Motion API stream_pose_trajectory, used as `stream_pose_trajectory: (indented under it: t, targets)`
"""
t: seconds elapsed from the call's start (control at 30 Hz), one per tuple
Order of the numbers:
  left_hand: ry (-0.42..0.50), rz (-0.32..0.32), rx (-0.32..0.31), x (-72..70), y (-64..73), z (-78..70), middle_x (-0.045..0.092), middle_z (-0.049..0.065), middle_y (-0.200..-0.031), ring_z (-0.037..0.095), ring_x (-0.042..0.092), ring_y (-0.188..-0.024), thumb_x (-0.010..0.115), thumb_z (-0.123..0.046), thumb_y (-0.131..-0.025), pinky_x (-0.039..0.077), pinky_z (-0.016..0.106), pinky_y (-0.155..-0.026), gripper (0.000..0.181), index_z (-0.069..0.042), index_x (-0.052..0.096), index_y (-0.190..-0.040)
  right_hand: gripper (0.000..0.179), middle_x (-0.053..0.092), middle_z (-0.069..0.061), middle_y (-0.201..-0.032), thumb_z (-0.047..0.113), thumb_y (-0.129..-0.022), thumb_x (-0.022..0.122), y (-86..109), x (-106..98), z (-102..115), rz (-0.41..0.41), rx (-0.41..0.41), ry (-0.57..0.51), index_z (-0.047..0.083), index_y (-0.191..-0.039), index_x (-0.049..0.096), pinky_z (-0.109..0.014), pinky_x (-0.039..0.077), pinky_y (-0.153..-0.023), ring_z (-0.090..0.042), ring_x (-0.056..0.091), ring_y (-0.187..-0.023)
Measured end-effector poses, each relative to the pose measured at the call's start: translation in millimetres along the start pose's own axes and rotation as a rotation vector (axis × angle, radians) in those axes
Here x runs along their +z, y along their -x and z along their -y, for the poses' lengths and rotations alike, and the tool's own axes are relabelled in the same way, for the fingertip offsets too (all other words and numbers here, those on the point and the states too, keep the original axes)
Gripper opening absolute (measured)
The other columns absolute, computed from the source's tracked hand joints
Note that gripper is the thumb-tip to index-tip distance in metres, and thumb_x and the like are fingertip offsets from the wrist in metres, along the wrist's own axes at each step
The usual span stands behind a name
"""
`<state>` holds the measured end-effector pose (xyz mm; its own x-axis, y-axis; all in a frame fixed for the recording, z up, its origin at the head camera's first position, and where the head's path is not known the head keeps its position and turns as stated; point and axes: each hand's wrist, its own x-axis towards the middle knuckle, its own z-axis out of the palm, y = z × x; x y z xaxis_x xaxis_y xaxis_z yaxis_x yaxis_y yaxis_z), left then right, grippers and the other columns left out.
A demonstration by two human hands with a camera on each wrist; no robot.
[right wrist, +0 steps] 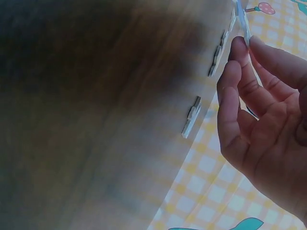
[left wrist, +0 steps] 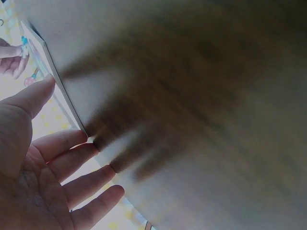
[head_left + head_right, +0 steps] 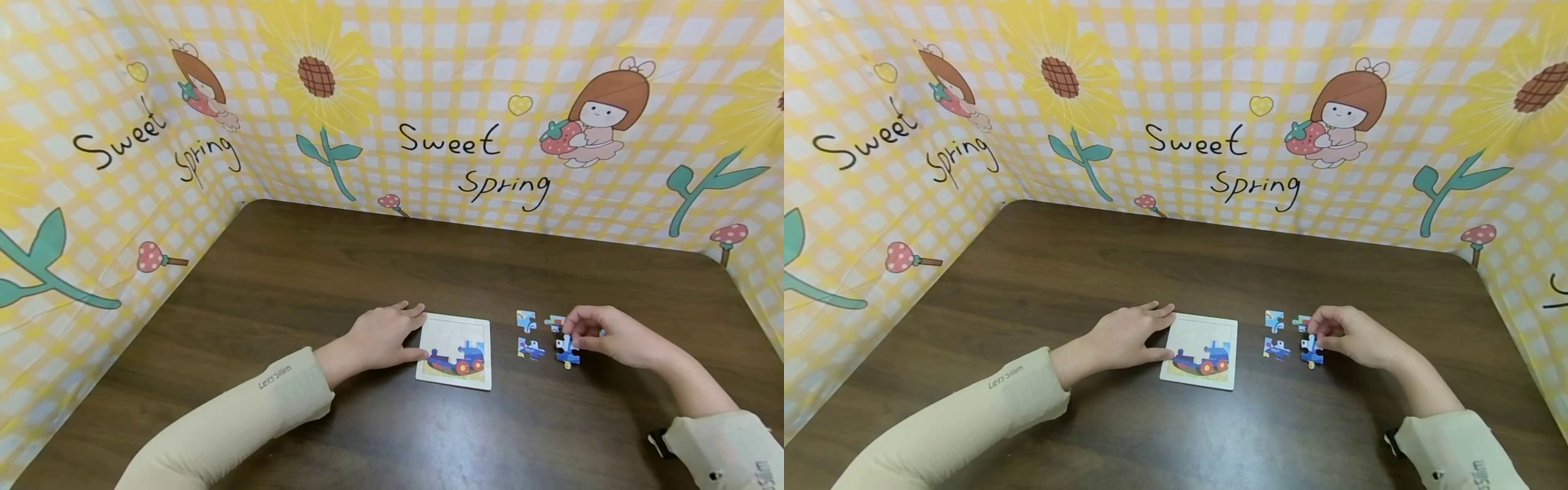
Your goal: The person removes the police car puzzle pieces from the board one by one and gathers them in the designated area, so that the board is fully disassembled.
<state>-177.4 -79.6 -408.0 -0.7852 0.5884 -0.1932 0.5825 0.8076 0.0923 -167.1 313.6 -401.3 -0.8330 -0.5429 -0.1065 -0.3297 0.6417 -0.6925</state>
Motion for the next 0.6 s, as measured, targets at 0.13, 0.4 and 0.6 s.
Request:
stream_pose_trajectory:
  t: [0.13,0.4,0.6]
  targets:
    - [-0.005,0.0,-0.003,0.4,-0.3,0.0,0.046,0.003,-0.154,0.03,0.047,-0.141,0.061,-0.059,-0.091,0.05,0.048,-0.103,0.071,-0.017,0.05,-0.147,0.01,0.062,0.002,-0.086,0.002,-0.092,0.066,-0.1,0,0,-0.017,0.03,0.041,0.006,-0.101,0.063,-0.022,0.047,-0.065,0.0,0.053,-0.077]
    - [0.0,0.003,-0.002,0.1,-0.3,0.1,0.046,0.003,-0.154,0.03,0.047,-0.141,0.061,-0.059,-0.092,0.049,0.047,-0.104,0.071,-0.016,0.051,-0.147,0.011,0.062,0.006,-0.087,0.005,-0.091,0.069,0.0,-2,1,-0.076,0.026,0.092,0.008,-0.102,0.065,-0.022,0.046,-0.066,-0.001,0.051,-0.078]
    - [-0.003,0.002,0.002,-0.3,0.0,-0.4,0.047,0.004,-0.154,0.03,0.047,-0.141,0.062,-0.058,-0.091,0.049,0.047,-0.104,0.071,-0.016,0.051,-0.147,0.012,0.063,0.004,-0.087,0.005,-0.092,0.067,-9.8,2,10,-0.055,-0.014,0.043,0.005,-0.104,0.065,-0.022,0.047,-0.065,-0.002,0.054,-0.076]
